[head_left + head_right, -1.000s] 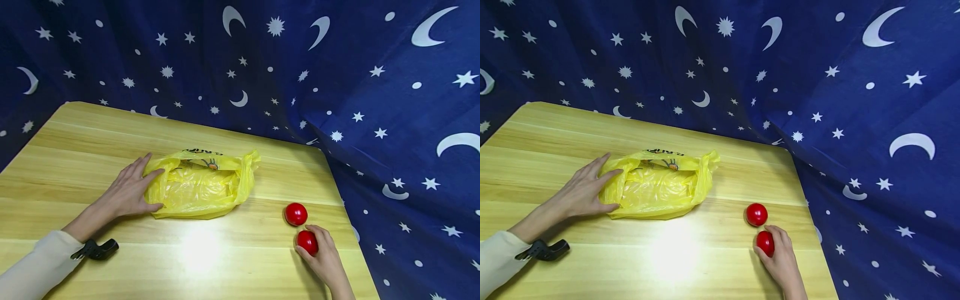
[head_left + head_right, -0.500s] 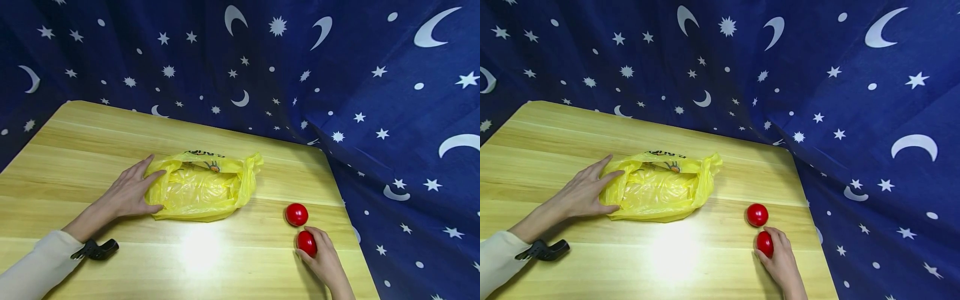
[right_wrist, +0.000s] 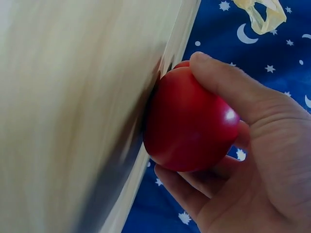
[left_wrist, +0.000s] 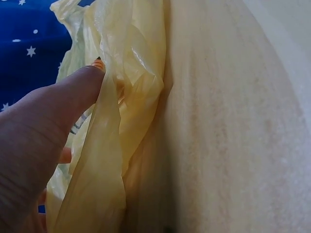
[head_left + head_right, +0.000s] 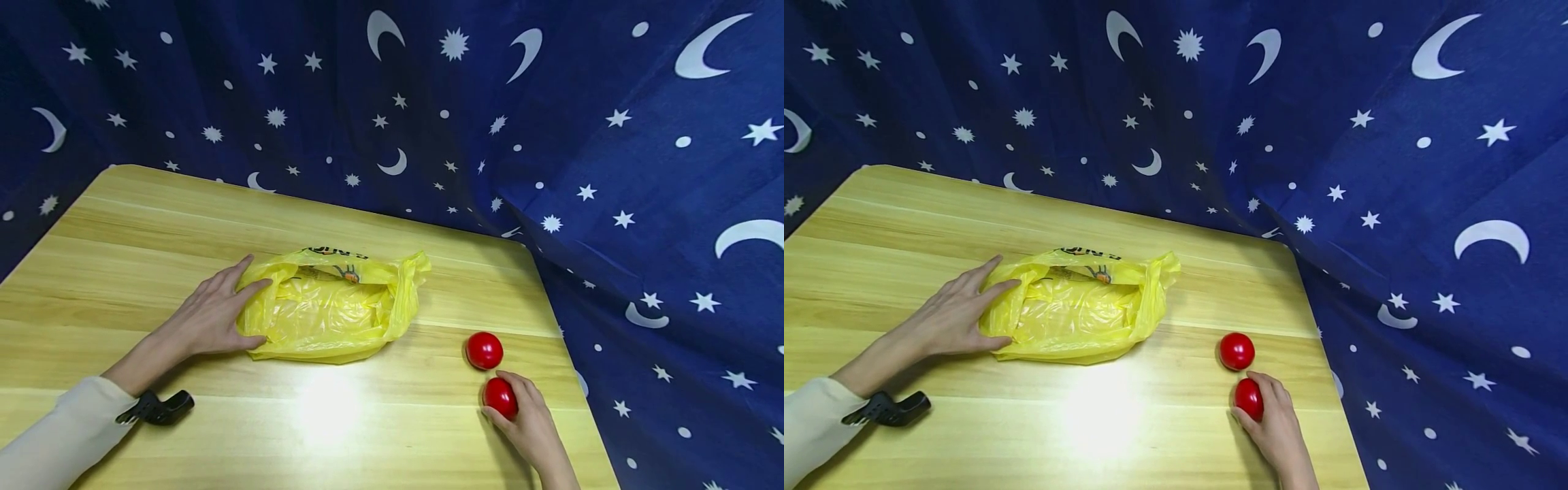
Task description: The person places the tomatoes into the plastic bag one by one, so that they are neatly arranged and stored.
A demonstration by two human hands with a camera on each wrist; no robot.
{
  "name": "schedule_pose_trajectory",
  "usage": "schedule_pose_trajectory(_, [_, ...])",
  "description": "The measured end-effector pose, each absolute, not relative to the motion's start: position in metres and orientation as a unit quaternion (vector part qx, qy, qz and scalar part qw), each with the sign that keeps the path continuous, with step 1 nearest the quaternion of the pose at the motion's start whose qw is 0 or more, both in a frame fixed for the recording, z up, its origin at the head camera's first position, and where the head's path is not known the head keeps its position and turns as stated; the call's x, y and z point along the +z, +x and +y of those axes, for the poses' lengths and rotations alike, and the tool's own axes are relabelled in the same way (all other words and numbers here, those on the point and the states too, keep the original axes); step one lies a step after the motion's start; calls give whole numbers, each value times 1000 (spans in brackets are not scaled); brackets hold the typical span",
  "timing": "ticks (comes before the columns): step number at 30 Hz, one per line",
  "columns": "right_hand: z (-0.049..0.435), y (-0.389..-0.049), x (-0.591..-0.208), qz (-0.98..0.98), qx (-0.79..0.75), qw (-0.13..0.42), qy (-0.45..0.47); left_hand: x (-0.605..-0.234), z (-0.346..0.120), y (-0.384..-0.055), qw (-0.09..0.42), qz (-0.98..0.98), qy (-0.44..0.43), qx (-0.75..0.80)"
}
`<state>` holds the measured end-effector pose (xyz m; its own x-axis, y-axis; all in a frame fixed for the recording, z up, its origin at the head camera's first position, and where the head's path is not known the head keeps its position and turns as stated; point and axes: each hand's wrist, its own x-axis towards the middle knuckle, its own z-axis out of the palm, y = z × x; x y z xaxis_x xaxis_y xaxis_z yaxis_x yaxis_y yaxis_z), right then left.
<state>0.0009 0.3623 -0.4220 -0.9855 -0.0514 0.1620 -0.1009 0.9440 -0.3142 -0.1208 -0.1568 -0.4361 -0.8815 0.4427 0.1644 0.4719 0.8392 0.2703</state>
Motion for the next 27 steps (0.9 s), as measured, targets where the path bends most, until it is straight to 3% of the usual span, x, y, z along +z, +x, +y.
schedule_pose_trajectory(8, [340, -5, -410, -978, 194, 59, 56, -437, -157, -121, 48, -959, -238, -143])
schedule_pose_trajectory(16, [304, -19, -379, -968, 199, 71, 139, -438, -157, -118, 44, -960, -234, -145])
schedule_pose_trajectory(27, [273, -41, -360, -962, 182, 48, 195, -437, -157, -117, 50, -959, -237, -150])
